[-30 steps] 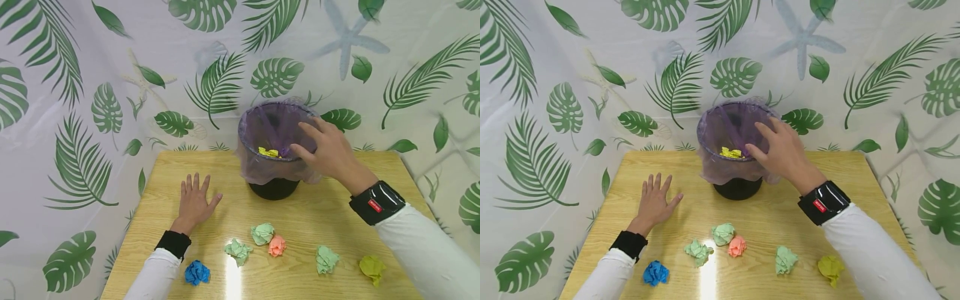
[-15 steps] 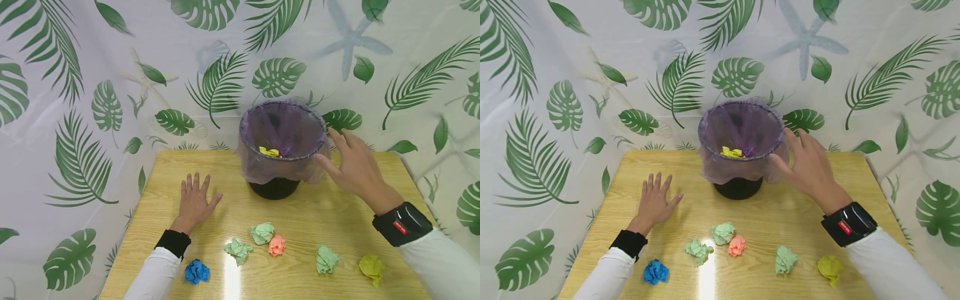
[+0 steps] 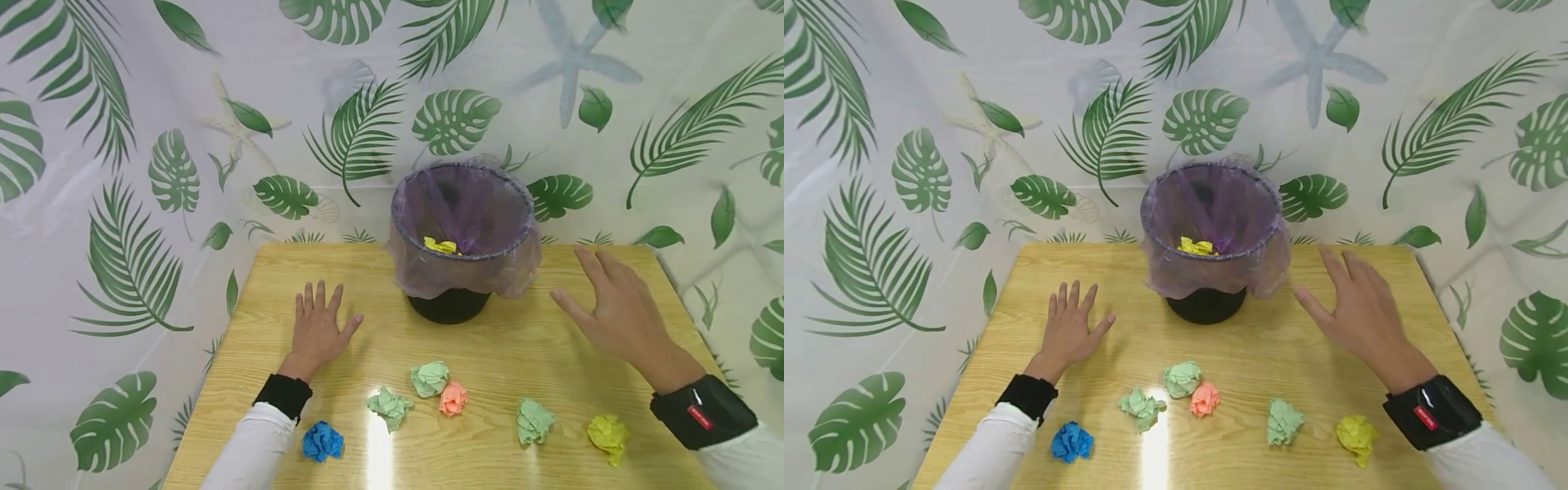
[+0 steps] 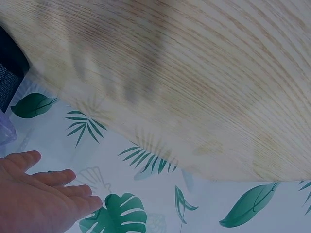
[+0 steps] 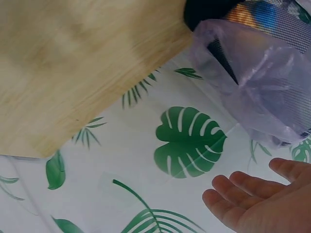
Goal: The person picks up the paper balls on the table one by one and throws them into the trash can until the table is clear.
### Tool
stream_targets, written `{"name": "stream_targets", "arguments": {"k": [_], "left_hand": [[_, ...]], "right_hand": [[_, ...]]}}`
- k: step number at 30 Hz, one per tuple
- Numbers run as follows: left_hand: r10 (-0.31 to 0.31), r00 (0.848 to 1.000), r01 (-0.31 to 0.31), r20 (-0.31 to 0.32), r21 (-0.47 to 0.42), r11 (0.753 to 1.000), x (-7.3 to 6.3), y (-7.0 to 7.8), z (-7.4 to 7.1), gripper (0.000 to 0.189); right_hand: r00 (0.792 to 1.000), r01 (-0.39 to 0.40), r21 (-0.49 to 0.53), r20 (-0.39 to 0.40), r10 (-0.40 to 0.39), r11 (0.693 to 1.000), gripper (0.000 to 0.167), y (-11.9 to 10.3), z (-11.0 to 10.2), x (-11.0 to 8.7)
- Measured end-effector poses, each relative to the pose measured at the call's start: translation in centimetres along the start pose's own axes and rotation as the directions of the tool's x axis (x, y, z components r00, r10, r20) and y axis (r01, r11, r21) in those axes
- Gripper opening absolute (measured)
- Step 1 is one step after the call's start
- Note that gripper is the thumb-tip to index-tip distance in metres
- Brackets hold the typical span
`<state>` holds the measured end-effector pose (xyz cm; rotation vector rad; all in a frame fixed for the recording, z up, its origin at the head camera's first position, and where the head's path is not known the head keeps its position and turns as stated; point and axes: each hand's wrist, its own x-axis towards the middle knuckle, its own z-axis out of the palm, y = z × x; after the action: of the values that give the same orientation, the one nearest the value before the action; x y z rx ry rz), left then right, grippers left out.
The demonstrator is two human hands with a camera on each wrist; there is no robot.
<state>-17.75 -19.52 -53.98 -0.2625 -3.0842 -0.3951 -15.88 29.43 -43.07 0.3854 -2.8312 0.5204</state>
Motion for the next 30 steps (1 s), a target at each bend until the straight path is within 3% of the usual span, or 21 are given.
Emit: {"name": "stream_targets", "arguments": {"k": [4, 11, 17, 24, 30], "left_hand": [[-0.004, 1.000, 0.004, 0.018, 0.003, 1.000, 0.1, -0.2, 0.3, 0.083], [-0.001, 1.000, 0.001, 0.013, -0.003, 1.000, 0.2, -0.3, 0.5, 0.083], [-0.001, 1.000, 0.001, 0.015, 0.001, 1.000, 0.2, -0.2, 0.5, 0.083], [-0.002, 1.000, 0.002, 0.015, 0.014, 1.000, 0.3, 0.0, 0.2, 0.082], [-0.004, 1.000, 0.004, 0.025, 0.012, 1.000, 0.3, 0.0, 0.1, 0.082]], "right_hand": [[0.997, -0.024, -0.037, 0.072, 0.027, 0.999, 0.085, 0.8, 0.3, -1.7], [0.984, -0.001, -0.082, 0.179, 0.015, 0.997, 0.083, 1.7, 1.7, -4.4], [0.959, 0.022, -0.095, 0.285, 0.006, 0.995, 0.082, 1.6, 2.4, -6.0], [0.884, 0.012, -0.073, 0.468, 0.024, 0.997, 0.090, 2.1, 2.2, -7.7], [0.792, -0.004, -0.055, 0.610, 0.036, 0.998, 0.088, 3.2, 2.1, -8.5]]}}
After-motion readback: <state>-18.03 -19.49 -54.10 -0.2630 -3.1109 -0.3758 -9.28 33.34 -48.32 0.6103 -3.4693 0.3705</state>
